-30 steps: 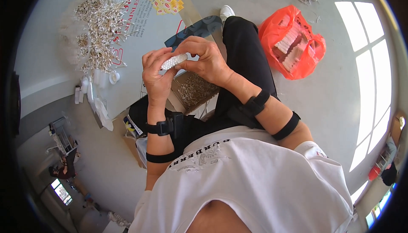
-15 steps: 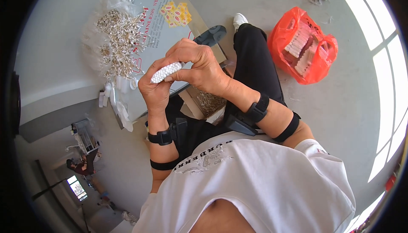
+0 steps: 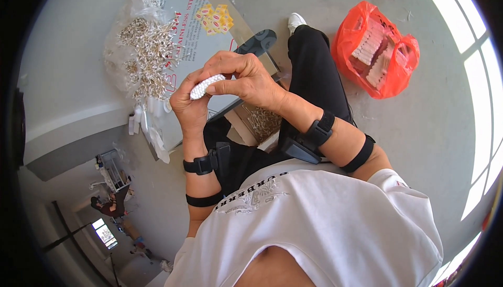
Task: Gathering a bundle of wooden cotton-tipped applicators and sliding them into a plastic protective sleeve for packaging.
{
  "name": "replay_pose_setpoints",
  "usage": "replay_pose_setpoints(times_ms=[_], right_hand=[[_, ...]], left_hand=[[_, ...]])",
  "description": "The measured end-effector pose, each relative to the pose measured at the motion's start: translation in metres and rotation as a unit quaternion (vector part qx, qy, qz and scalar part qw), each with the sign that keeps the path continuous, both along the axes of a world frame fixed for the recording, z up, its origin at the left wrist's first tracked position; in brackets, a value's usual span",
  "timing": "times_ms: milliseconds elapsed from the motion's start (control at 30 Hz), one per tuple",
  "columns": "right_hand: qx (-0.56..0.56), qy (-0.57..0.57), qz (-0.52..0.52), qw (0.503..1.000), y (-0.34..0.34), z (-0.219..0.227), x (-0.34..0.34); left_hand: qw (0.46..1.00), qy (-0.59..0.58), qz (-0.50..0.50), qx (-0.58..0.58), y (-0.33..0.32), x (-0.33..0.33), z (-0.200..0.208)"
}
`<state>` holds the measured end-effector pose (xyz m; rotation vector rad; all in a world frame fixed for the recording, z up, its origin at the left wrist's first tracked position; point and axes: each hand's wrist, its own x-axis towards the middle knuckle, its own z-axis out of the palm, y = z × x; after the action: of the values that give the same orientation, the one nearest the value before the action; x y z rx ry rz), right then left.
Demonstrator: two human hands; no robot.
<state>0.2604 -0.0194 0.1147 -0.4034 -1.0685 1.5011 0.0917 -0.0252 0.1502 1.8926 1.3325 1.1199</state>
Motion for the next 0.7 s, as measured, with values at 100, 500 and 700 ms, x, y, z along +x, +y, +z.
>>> replay_pose_setpoints(times_ms=[100,500,700], right_hand=[[0.026,-0.022,-0.014,0.999,0.0017,0.0001,-0.0003],[0.1,-0.14,-0.145,0.974,0.0,0.0049,0.0004],[0.1,-0.153,-0.168,0.969,-0.0001,0.0032,-0.0017]], left_hand=[[0.999,-0.035,-0.01,-0.014,-0.0013,0.0014,0.0003],[0.994,-0.072,-0.007,-0.087,-0.0054,0.0013,-0.0027],[0.978,-0.147,-0.018,-0.146,-0.0053,-0.0009,-0.0028]])
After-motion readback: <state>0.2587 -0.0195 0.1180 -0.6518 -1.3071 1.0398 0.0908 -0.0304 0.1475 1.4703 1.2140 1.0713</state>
